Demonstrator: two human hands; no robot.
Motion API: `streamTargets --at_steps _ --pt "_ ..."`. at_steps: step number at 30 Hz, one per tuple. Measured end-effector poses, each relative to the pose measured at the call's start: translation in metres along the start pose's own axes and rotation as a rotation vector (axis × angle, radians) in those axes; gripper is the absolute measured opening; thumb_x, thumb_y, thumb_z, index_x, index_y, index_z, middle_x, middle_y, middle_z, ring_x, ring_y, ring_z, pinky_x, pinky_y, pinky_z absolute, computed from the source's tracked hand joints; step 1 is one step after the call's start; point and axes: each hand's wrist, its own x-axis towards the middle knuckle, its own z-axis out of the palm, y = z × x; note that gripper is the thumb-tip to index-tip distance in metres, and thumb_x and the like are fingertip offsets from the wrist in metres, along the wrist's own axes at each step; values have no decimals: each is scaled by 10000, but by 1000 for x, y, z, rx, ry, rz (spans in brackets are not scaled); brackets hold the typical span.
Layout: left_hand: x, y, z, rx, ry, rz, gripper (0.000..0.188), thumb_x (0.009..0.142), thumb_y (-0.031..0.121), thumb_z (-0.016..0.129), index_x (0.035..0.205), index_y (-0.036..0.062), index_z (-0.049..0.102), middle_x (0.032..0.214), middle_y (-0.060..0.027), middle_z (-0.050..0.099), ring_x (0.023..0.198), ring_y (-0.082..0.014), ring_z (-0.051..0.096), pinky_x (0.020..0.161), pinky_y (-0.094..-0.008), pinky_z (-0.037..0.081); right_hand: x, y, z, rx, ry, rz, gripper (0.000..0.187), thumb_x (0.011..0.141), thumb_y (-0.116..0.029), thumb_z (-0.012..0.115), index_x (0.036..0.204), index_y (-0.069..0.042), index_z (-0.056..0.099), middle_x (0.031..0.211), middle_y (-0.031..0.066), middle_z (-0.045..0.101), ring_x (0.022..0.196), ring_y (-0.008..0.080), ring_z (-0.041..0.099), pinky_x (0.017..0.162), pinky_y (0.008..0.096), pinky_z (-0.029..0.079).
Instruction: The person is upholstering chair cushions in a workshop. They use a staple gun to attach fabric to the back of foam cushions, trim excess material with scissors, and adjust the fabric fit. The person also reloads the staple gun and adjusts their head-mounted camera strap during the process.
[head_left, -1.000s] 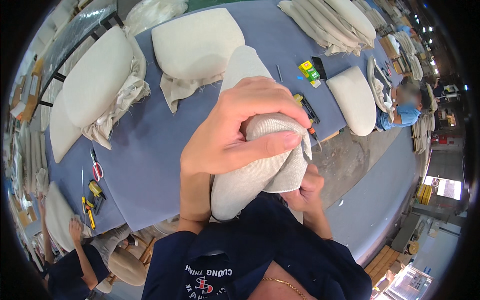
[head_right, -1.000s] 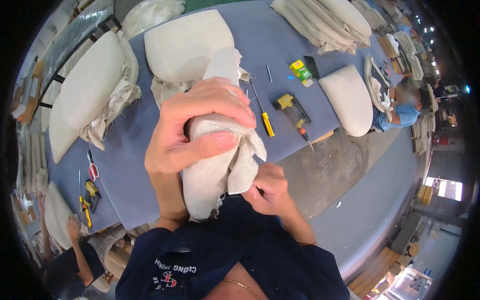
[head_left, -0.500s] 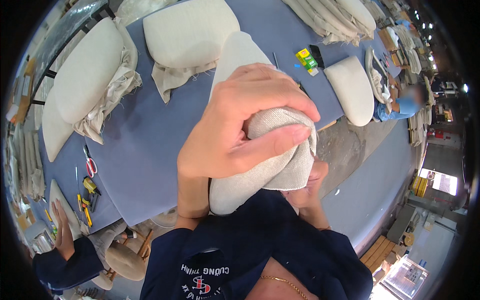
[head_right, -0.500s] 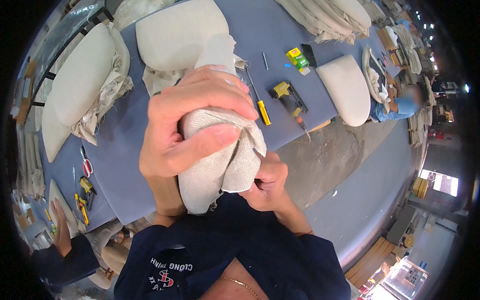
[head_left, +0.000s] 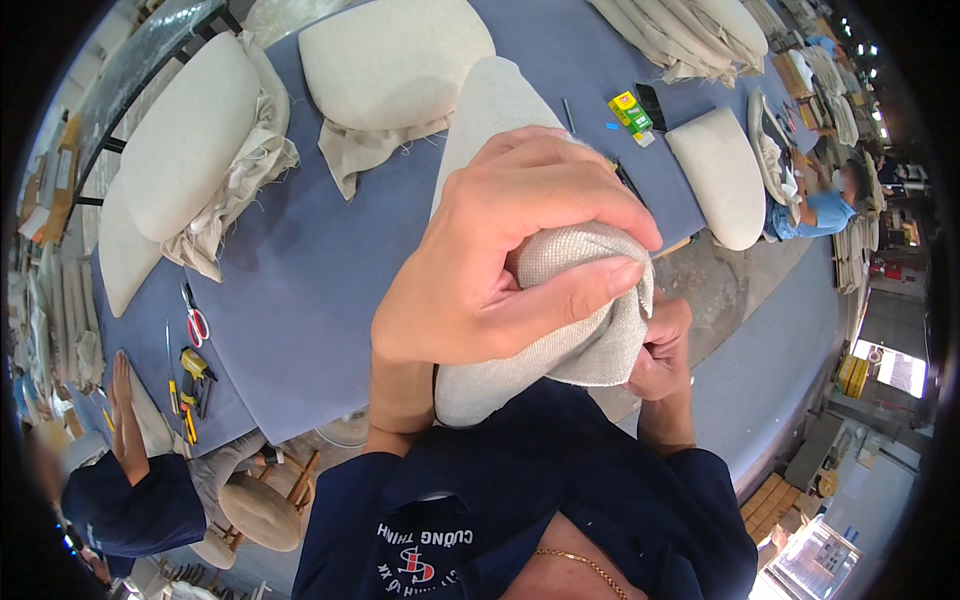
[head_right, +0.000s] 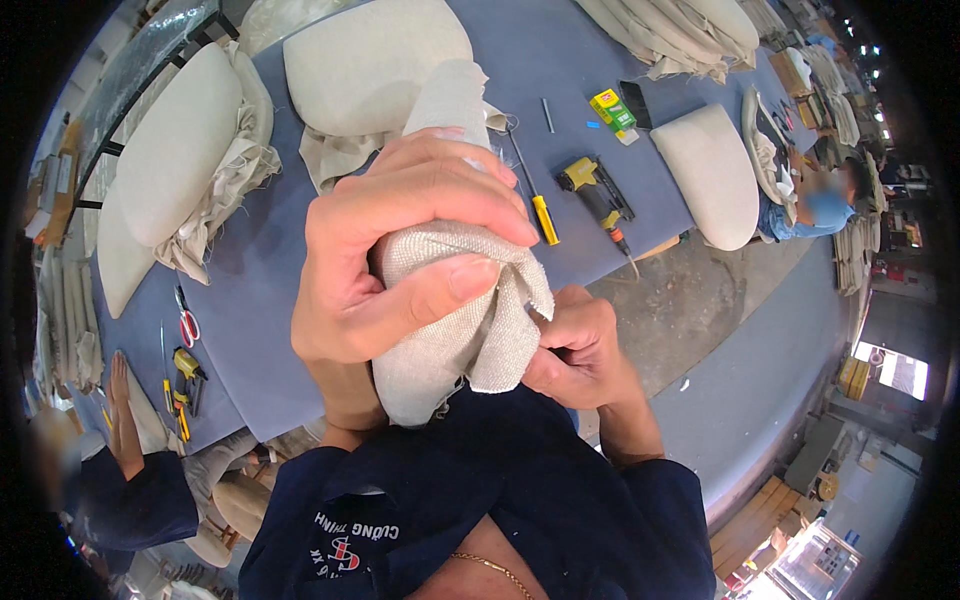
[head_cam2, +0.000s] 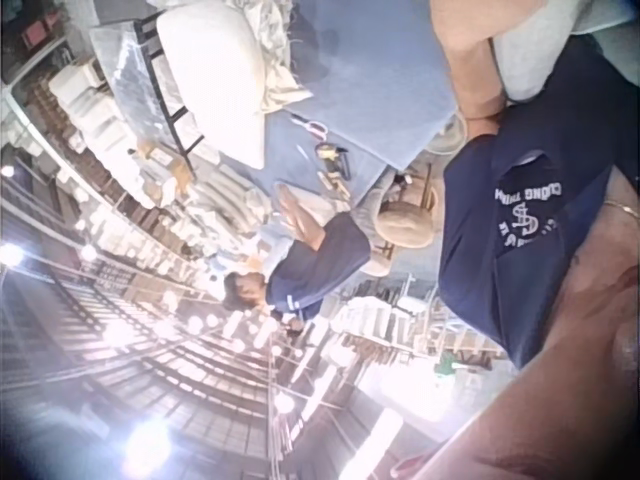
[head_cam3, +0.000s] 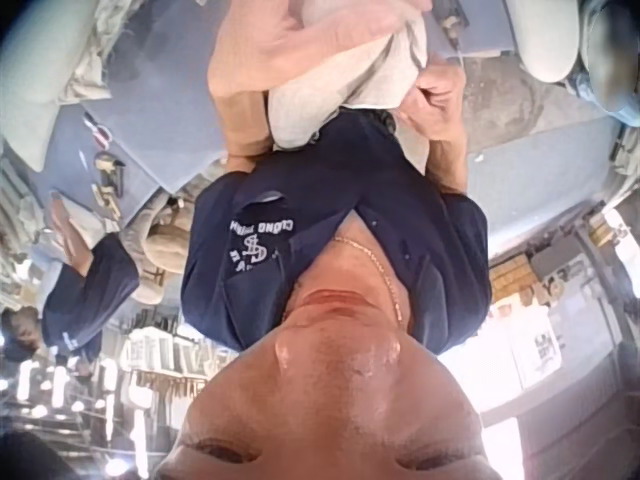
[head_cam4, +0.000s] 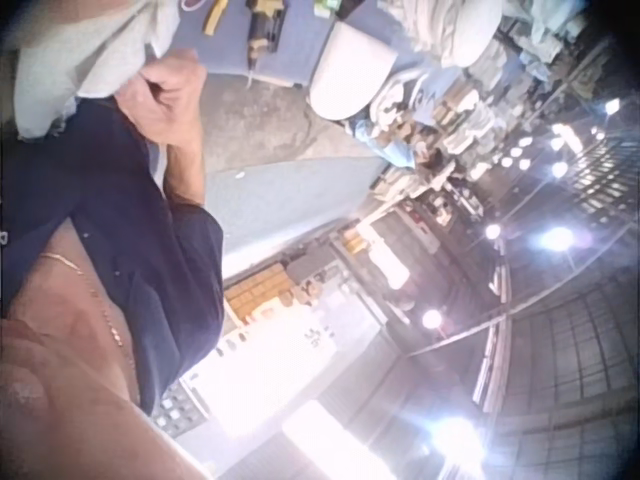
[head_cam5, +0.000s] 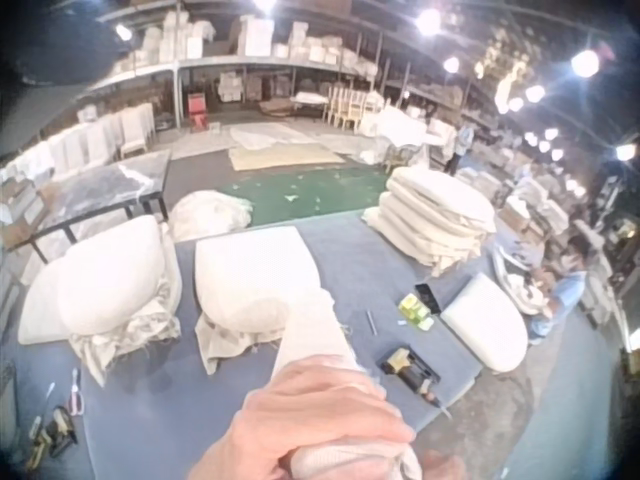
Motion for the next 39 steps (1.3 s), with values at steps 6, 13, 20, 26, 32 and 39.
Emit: streamTargets --at_steps 6,13,20,26,32,39 --pt "2 0 -11 83 -54 46 272 731 144 740 935 -36 747 902 -142 738 969 -316 664 980 -464 451 -1 14 10 -98 55 -72 235 977 -119 657 807 34 711 614 77 613 522 183 600 517 315 411" --pt "5 2 -16 76 -74 41 306 673 102 737 944 -39 745 900 -149 737 957 -335 675 996 -472 451 -7 22 12 -300 57 -173 115 920 -62 669 873 32 715 720 119 675 630 245 675 624 334 494" --pt "1 7 -14 141 -73 23 342 625 88 760 946 -29 744 909 -138 738 1003 -340 672 1017 -487 440 -6 27 26 -227 135 -189 141 922 -89 703 920 51 723 909 173 744 797 292 743 740 352 543" --pt "0 4 -17 115 -117 26 392 619 45 811 996 -26 727 960 -124 729 1017 -328 660 982 -470 465 -10 15 -3 -248 -17 -99 170 934 -126 717 870 31 723 779 139 703 672 266 692 645 338 504" --pt "-2 5 -18 147 -118 58 393 637 29 817 1013 -24 716 980 -117 727 1008 -328 658 968 -460 473 -11 17 -1 -249 1 -71 145 921 -110 725 863 23 730 716 110 682 586 253 650 592 338 470" --pt "-3 7 -15 138 -131 2 413 647 42 829 1046 9 726 1004 -99 736 1056 -313 648 1019 -476 442 -5 14 -11 -219 -20 -68 181 929 -178 734 907 -1 762 756 126 719 633 268 704 625 324 503"
